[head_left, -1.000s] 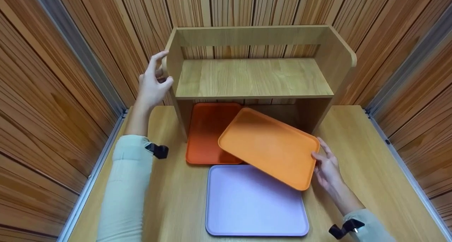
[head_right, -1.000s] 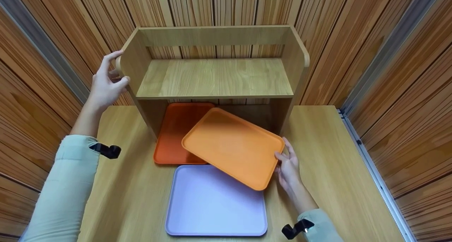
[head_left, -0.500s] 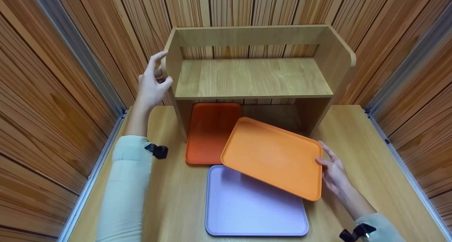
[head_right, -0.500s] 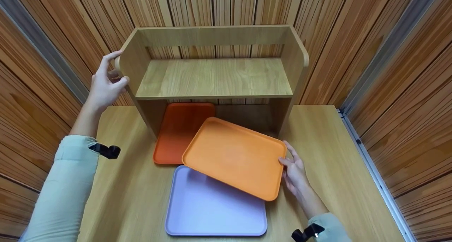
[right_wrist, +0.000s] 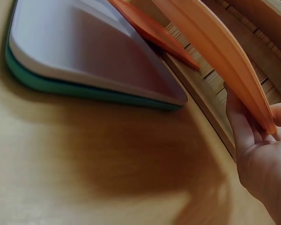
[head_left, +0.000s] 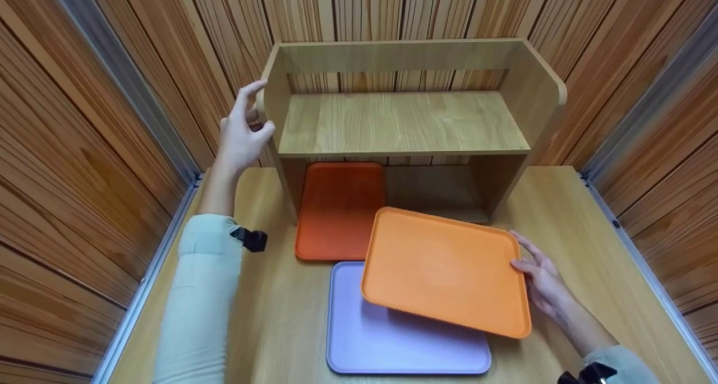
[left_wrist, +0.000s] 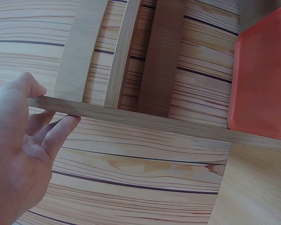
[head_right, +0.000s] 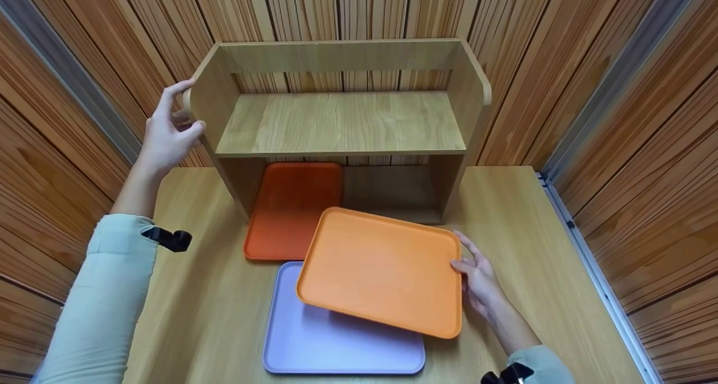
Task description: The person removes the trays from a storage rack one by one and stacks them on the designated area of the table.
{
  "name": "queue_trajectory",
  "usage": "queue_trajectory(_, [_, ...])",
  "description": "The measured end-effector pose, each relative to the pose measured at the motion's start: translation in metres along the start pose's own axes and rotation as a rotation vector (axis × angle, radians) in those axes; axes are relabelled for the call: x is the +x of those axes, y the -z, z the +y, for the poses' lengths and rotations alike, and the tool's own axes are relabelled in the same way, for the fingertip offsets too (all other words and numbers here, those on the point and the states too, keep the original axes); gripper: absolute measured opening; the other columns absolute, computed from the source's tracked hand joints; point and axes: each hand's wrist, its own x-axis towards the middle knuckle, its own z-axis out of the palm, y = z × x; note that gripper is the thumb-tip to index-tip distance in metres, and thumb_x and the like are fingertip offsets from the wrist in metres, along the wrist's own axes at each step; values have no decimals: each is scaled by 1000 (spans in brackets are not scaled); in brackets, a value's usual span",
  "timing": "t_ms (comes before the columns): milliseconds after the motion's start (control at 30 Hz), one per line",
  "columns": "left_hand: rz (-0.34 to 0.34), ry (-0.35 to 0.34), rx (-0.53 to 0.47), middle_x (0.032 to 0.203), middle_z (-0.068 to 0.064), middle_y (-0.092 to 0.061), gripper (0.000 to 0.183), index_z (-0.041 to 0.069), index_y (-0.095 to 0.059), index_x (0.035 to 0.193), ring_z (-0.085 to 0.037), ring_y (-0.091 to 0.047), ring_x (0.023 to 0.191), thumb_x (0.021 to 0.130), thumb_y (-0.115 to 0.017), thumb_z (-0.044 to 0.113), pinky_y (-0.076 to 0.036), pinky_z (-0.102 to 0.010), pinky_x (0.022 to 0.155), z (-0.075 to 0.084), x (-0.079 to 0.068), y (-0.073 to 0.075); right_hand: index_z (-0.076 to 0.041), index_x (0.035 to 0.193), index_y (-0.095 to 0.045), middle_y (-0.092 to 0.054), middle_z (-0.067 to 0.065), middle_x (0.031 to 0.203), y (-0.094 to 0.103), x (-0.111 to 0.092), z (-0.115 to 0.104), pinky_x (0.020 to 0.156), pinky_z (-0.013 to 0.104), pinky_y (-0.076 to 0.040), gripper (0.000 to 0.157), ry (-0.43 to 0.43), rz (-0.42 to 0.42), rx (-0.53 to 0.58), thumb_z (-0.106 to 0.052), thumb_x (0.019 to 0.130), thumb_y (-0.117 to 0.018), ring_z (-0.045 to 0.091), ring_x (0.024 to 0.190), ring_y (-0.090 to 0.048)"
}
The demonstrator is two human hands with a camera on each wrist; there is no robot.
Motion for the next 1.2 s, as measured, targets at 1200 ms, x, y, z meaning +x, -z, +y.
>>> queue_trajectory(1200, [5, 47, 11, 172, -20, -54, 73, 35, -45, 170, -36, -67, 149, 106, -58, 2, -61, -55, 117, 4, -1, 1, -43, 160, -53, -81, -1, 132, 13, -19, 21, 97, 32, -69, 66, -11, -358, -15, 5, 116, -43, 15, 118, -81])
